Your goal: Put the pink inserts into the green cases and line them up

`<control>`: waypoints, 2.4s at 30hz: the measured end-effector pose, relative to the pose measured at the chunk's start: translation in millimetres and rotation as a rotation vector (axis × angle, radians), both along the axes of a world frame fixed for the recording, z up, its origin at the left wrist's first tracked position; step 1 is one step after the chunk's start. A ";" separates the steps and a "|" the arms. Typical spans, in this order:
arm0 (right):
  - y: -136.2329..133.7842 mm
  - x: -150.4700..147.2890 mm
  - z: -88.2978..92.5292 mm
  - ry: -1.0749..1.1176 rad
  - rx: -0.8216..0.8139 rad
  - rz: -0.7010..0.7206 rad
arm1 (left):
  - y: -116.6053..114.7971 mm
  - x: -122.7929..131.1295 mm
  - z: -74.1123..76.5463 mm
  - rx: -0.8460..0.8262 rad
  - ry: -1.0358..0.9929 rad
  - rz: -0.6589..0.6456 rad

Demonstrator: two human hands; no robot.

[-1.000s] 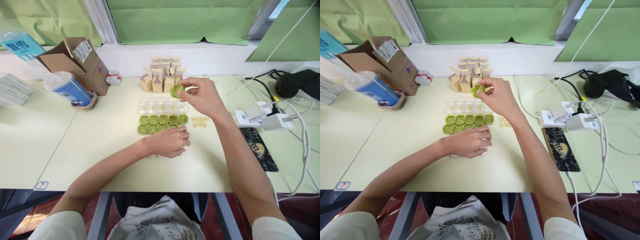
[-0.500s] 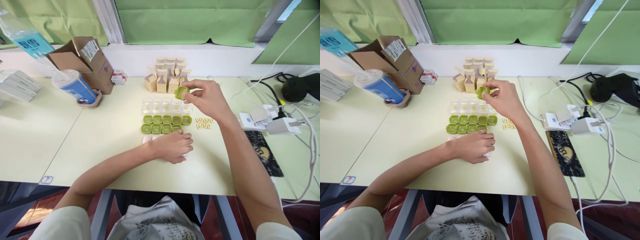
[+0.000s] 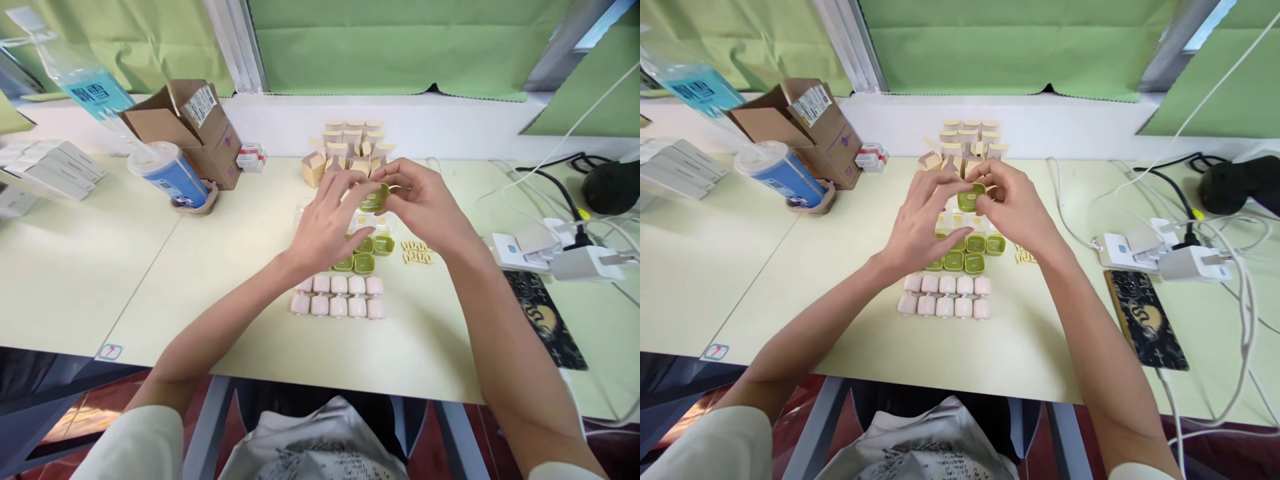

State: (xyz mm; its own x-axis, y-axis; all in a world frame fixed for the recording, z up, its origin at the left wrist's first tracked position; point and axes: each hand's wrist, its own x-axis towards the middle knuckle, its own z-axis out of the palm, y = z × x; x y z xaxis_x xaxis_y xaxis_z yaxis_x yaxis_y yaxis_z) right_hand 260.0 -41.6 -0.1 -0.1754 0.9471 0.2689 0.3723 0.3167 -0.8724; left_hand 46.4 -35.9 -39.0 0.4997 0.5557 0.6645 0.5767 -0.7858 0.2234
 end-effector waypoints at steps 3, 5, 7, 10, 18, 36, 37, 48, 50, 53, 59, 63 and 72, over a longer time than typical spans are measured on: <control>-0.8 -4.6 -4.1 -0.002 -0.026 0.032 | 10.6 -4.8 -6.9 -0.018 -0.027 -0.003; -1.9 -7.5 -6.0 0.017 -0.048 0.026 | 13.4 -5.1 -10.2 -0.017 -0.050 -0.019; -3.4 -9.6 -5.5 0.053 -0.078 0.035 | 14.0 -4.7 -10.9 -0.020 -0.067 -0.032; -4.1 -9.2 -0.4 0.102 -0.103 0.067 | 14.5 -6.4 -7.1 -0.031 -0.114 -0.063; -4.4 -5.1 4.7 0.080 0.042 0.004 | 29.3 -20.9 5.5 -0.321 -0.507 -0.227; -13.3 -22.7 -9.0 0.178 0.545 -0.118 | 6.8 -7.0 26.2 -0.945 -0.934 -0.453; -13.8 -22.9 -9.5 0.166 0.559 -0.127 | 6.3 -6.1 25.5 -0.955 -0.940 -0.433; -19.0 -26.0 -7.5 0.067 0.605 -0.162 | 7.3 -9.2 24.8 -0.937 -0.881 -0.426; -19.5 -27.3 -4.7 0.103 0.579 -0.125 | 7.2 -8.3 24.4 -0.936 -0.879 -0.418; -17.6 -28.0 -1.7 0.176 0.570 -0.088 | 6.8 -7.3 24.8 -0.927 -0.915 -0.441; -13.9 -25.2 -4.6 0.185 0.542 -0.121 | 5.1 -8.8 29.1 -0.904 -0.964 -0.464; -14.7 -26.6 -7.1 0.219 0.572 -0.117 | 3.9 -7.2 28.6 -0.920 -0.964 -0.457; -16.7 -24.8 -7.2 0.105 0.492 -0.180 | 3.2 -6.0 26.3 -0.943 -0.957 -0.416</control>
State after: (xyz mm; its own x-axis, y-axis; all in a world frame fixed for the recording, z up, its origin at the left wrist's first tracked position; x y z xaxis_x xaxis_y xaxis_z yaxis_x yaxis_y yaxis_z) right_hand 235.2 -58.3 -7.3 0.0297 0.7171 0.6963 0.3772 0.6371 -0.6722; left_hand 40.5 -32.7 -12.7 0.3081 0.9023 0.3015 -0.3305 -0.1957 0.9233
